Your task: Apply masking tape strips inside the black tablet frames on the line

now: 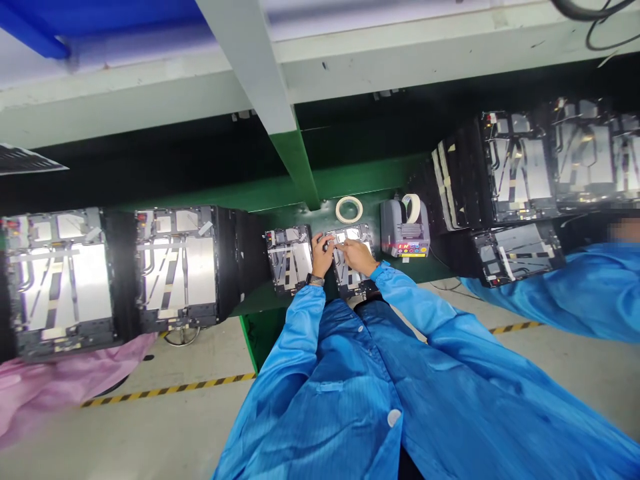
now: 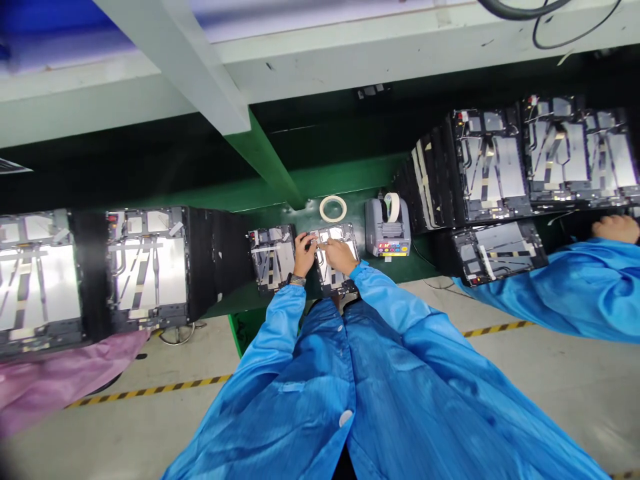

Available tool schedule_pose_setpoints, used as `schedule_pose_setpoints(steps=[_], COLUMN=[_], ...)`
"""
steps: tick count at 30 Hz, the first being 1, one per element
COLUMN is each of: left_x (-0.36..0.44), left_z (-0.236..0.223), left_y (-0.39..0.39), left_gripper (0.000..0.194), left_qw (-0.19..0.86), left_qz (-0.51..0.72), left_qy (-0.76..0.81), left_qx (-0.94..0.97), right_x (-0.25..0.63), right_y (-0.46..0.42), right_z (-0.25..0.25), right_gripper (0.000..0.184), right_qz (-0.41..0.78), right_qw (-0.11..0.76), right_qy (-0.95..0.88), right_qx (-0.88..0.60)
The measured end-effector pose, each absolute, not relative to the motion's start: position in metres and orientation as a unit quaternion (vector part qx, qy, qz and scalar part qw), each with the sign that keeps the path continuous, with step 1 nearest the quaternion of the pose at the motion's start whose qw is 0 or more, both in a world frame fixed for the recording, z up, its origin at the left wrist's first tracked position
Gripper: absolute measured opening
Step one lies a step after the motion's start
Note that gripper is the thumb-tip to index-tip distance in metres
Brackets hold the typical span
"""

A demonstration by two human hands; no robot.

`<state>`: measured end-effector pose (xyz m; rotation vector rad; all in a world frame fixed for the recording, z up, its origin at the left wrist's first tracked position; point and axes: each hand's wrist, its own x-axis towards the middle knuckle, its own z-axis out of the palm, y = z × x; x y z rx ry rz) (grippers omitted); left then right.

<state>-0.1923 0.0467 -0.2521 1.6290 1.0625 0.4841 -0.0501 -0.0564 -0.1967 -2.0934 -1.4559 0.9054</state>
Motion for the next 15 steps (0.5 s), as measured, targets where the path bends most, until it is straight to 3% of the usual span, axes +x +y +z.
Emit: schedule_pose_setpoints(steps=[5, 11, 15], left_x=[-0.193, -0.185, -0.192], left_z=[-0.248, -0.236, -0.23], left_y=[0.051, 0.069, 0.06], left_gripper=[0.022, 0.018, 0.042], left_qw=[0.544, 0.505, 0.522], left_qz=[0.192, 0.178, 0.18], left_qy=[0.433, 0.363, 0.413], left_qx=[0.693, 0.763, 0.725], right_x=[-0.05, -0.084, -0.102], right_y=[-0.06, -0.128, -0.172], right_z=[-0.188, -0.174, -0.184], right_gripper=[0.048, 0.051, 0.063], right_qz=[0.333, 0.241, 0.209], right_qw=[0.243, 0.305, 0.309], right_qy=[-0.476, -0.37, -0.296], right_qx=[-0.776, -0.844, -0.879])
